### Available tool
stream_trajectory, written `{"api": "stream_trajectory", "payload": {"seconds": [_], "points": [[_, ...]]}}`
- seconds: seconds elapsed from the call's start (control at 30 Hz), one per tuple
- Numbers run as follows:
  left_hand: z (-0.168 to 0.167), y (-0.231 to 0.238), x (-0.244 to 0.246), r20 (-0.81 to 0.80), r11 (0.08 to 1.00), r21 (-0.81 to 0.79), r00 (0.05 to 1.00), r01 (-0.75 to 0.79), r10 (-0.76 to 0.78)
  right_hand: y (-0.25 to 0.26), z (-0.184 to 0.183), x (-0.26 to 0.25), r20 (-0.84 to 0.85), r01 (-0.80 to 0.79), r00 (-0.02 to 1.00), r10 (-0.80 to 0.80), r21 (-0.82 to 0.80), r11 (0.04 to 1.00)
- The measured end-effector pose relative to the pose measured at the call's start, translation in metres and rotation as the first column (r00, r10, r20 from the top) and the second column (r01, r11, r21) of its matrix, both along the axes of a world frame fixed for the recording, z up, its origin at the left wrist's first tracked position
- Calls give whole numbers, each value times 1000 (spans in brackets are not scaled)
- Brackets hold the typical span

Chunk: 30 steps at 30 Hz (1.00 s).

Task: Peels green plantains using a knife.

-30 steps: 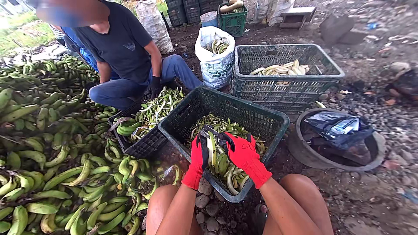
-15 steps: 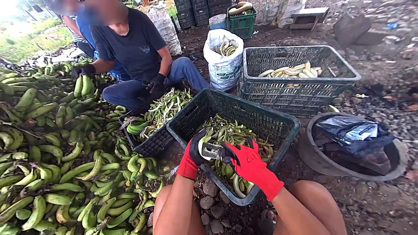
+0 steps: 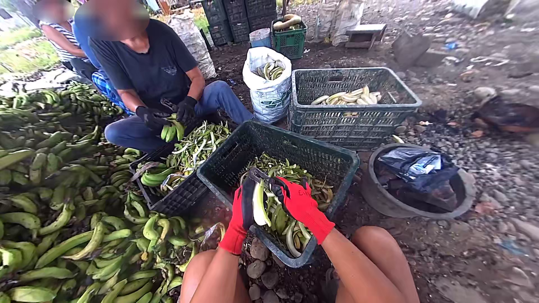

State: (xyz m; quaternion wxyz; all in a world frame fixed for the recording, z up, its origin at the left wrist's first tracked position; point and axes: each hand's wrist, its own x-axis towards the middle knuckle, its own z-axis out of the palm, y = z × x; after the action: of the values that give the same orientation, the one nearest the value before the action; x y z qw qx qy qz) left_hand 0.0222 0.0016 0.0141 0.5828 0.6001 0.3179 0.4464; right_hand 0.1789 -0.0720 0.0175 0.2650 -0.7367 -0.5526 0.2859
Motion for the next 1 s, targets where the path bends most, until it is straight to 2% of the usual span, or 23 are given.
{"api": "stream_trajectory", "payload": {"seconds": [0.07, 0.13, 0.2, 0.3, 0.37, 0.43, 0.5, 0.6, 0.63, 0.67, 0.7, 0.73, 0.77, 0.83, 0.87, 0.9, 0.97, 1.0], "points": [[2, -4, 0, 9, 996, 7, 996, 90, -90, 3, 1, 8, -180, 40, 982, -51, -60, 997], [2, -2, 4, 81, 991, -57, 990, 119, -114, 5, -6, 16, -350, 87, 930, -110, -81, 993], [1, 2, 5, 34, 993, -113, 999, 36, -32, 4, -12, 23, -429, 143, 888, -167, -88, 986], [-10, 16, -4, -305, 974, -143, 944, -175, 125, 0, -6, 33, -351, 187, 911, -215, -113, 976], [-22, 24, -14, -508, 966, -175, 858, -190, 77, -2, -15, 35, -358, 178, 910, -208, -114, 977], [-16, 36, -6, -639, 966, -129, 764, -225, 92, -9, -20, 33, -462, 174, 866, -193, -85, 981], [28, 67, 27, -680, 989, -61, 731, -138, 60, -14, -19, 34, -580, 190, 800, -156, -3, 982], [130, 109, 103, -522, 977, 119, 849, 175, -88, -18, -18, 38, -771, 243, 634, -68, 115, 963], [171, 112, 127, -560, 958, 200, 826, 205, -60, -19, -18, 41, -822, 287, 568, -41, 151, 946], [206, 108, 144, -643, 941, 289, 764, 179, 52, -20, -18, 44, -864, 336, 503, -9, 186, 923], [233, 99, 156, -698, 927, 362, 689, 103, 196, -21, -19, 48, -902, 378, 431, 26, 207, 902], [245, 95, 161, -739, 904, 421, 606, 75, 295, -22, -23, 51, -930, 412, 359, 83, 238, 880], [245, 94, 159, -788, 881, 456, 517, 127, 334, -24, -25, 55, -951, 448, 276, 139, 256, 857], [204, 84, 140, -896, 834, 394, 362, 387, 256, -30, -22, 70, -956, 495, 179, 234, 293, 818], [166, 73, 126, -958, 830, 251, 248, 499, 141, -34, -20, 81, -948, 511, 175, 267, 320, 798], [117, 60, 112, -996, 821, 65, 82, 567, 22, -39, -19, 90, -940, 523, 186, 287, 342, 781], [26, 27, 88, -963, 760, -261, -220, 595, -157, -48, -17, 103, -935, 553, 190, 298, 353, 754], [1, 10, 85, -948, 724, -302, -273, 621, -162, -50, -17, 108, -937, 565, 164, 309, 346, 749]]}}
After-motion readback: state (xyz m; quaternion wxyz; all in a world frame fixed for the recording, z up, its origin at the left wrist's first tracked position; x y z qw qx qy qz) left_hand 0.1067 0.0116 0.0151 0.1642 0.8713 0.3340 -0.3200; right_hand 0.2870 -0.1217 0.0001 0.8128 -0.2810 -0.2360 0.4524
